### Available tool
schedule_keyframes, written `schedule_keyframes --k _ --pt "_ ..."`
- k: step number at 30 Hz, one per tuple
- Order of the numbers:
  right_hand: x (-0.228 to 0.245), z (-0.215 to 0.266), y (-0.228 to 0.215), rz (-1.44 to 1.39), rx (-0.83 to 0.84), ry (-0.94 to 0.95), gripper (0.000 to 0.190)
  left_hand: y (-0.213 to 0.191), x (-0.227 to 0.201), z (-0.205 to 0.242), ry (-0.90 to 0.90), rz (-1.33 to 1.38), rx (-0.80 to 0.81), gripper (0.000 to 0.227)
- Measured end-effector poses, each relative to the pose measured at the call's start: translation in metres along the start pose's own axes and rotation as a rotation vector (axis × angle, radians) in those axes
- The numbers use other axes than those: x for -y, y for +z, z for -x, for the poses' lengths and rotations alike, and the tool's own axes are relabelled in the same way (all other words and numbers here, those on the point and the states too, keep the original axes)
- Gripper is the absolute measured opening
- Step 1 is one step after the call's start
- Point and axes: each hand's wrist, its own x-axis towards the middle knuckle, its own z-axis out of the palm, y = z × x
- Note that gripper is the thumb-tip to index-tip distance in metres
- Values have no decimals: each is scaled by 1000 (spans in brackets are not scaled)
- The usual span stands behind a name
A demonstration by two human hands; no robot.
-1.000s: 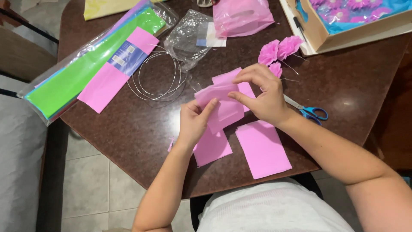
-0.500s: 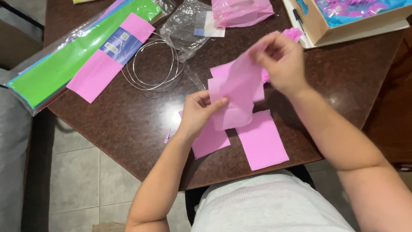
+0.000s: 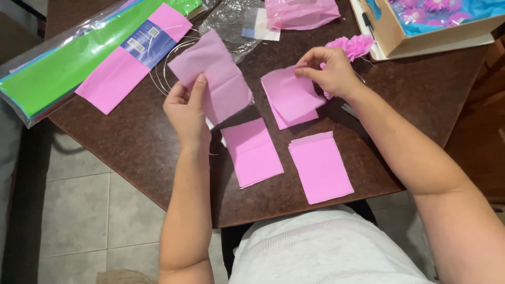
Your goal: Making decorative paper flowers by folding crepe paper, cutting it, and securing it with wire
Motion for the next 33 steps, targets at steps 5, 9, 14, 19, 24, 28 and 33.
schedule_keyframes --k 5,9,14,19,24,28,33 --pt "-3 -3 5 85 16 20 9 2 -3 6 43 -73 35 12" --pt "-8 -6 8 200 19 69 11 5 -6 9 65 -68 81 9" --pt "-4 -20 5 406 157 114 6 4 0 7 116 -107 81 8" --pt "55 -30 -1 220 278 426 4 4 1 6 134 -139 67 9" --pt "41 -39 3 159 287 610 9 3 1 6 127 -179 73 10" --pt "20 -37 14 226 254 578 4 3 -2 7 103 -174 68 13" --pt "-8 -40 20 323 207 558 6 6 -3 9 106 -91 129 13"
